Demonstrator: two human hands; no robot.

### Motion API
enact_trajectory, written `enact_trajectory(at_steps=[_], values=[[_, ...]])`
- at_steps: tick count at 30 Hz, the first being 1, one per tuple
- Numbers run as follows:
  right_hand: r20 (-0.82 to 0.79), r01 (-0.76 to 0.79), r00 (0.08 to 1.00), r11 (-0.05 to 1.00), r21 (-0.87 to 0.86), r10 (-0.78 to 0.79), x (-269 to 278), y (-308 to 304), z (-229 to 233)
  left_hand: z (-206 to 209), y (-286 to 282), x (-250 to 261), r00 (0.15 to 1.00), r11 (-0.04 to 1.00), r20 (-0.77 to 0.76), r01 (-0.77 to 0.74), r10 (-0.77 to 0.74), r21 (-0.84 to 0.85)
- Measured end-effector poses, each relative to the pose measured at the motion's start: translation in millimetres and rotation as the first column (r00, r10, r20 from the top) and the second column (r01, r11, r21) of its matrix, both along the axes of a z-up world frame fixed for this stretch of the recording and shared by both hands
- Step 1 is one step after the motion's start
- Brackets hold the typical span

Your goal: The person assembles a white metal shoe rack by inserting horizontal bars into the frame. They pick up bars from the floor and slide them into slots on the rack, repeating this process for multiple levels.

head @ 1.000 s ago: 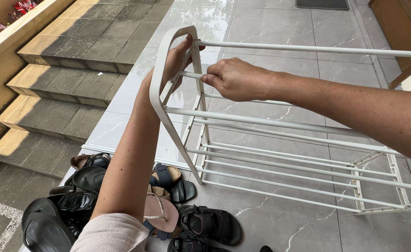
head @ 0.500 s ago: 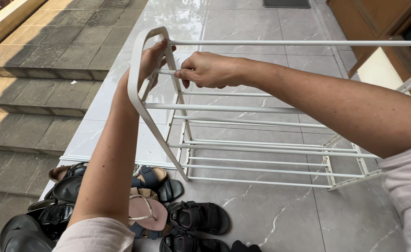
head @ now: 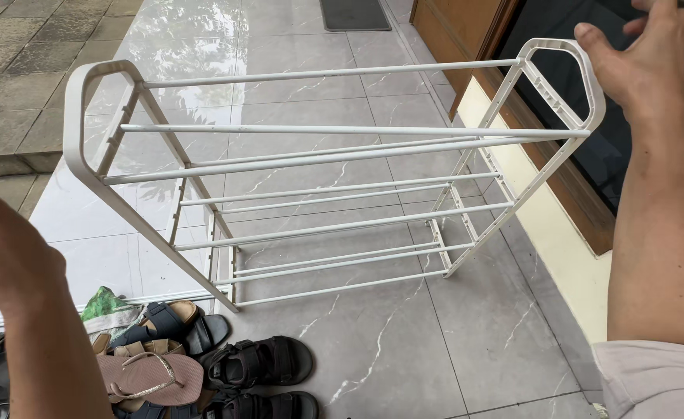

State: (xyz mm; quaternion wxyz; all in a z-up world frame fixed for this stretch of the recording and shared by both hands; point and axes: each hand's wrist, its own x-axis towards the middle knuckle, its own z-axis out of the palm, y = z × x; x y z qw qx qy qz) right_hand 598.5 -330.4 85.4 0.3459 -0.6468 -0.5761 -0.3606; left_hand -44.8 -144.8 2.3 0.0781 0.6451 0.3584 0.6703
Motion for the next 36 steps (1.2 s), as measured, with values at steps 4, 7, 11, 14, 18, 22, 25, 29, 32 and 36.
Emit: enact_trajectory(at_steps=[4,7,11,14,18,22,25,29,32,36], values=[[-0.782,-0.164,0.61,0.946,-0.28,-0.125,46,-7,-39,39,-71,154,0.884,0.888,-0.367,0.39,-0.289,0.242],[-0.857,-0.309,0.513,0.94,-0.144,0.037,57,-7,-60,54,-94,300,0.796,0.819,-0.479,0.523,-0.369,0.237],[-0.896,-0.42,0.427,0.904,-0.075,0.124,71,-3,-63,54,-109,436,0.616,0.768,-0.633,0.639,-0.47,0.051],[-0.908,-0.396,0.41,0.914,-0.087,0.091,76,0,-67,43,-105,489,0.454,0.738,-0.67,0.64,-0.587,-0.214],[-0.87,-0.401,0.478,0.911,-0.094,0.12,88,4,-73,29,-89,516,0.319,0.613,-0.592,0.681,-0.74,-0.4],[-0.848,-0.351,0.527,0.922,-0.16,0.054,90,4,-72,26,-93,534,0.409,0.719,-0.678,0.646,-0.611,-0.258],[-0.865,-0.384,0.494,0.915,-0.126,0.088,81,-2,-69,28,-92,536,0.438,0.693,-0.63,0.683,-0.642,-0.232],[-0.935,-0.495,0.324,0.868,-0.037,0.145,78,-6,-59,33,-77,545,0.479,0.736,-0.663,0.656,-0.575,-0.165],[-0.969,-0.494,0.2,0.869,0.026,0.143,82,-6,-58,35,-60,560,0.465,0.78,-0.711,0.596,-0.527,-0.188],[-0.952,-0.475,0.25,0.879,0.036,0.174,90,1,-65,22,-46,580,0.478,0.844,-0.759,0.509,-0.441,-0.17]])
